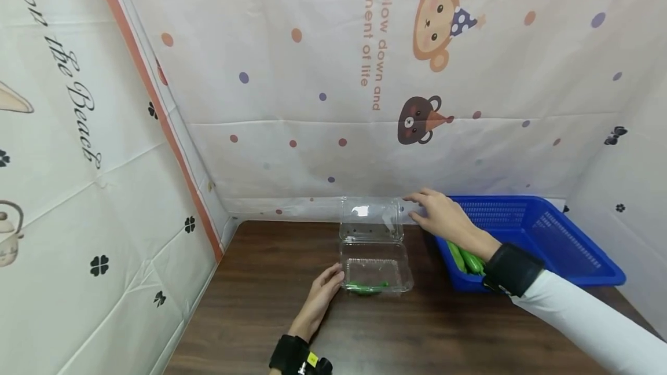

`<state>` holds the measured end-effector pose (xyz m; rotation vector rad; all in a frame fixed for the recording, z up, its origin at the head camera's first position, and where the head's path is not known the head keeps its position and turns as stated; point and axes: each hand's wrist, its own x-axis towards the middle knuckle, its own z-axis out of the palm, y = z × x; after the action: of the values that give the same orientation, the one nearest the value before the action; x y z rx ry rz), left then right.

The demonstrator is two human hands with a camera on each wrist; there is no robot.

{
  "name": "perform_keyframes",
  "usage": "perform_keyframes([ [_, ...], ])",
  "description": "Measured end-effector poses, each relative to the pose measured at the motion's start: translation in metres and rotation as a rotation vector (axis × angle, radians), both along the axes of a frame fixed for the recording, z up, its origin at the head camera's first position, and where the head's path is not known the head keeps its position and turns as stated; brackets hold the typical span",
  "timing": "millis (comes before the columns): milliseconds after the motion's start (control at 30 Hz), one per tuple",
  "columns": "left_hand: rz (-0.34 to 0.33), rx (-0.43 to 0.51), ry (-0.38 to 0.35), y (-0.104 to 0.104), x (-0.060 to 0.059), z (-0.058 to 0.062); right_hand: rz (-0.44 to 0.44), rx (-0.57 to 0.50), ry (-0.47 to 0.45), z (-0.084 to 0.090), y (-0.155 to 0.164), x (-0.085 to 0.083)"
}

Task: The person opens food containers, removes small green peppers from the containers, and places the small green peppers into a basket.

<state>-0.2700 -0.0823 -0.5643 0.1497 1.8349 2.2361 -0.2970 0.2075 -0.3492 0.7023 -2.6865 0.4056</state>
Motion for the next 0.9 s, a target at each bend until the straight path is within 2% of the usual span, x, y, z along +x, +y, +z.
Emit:
perform_keyframes([
  [233, 0.004, -0.005, -0.008, 0.001, 0.003, 0.0, 0.014, -0.033, -0.035, -0.016, 0.002, 0.0],
  [367, 0.01, -0.015, -0.009, 0.001, 0.002, 0.002, 0.023, -0.049, -0.067, -0.025, -0.006, -0.004],
  [600, 0.021, -0.023, -0.013, -0.002, 0.001, 0.003, 0.046, -0.058, -0.07, -0.04, -0.023, -0.009],
  [900, 0.021, -0.02, -0.002, -0.001, 0.0, 0.003, 0.062, -0.088, -0.096, -0.058, -0.033, -0.007],
])
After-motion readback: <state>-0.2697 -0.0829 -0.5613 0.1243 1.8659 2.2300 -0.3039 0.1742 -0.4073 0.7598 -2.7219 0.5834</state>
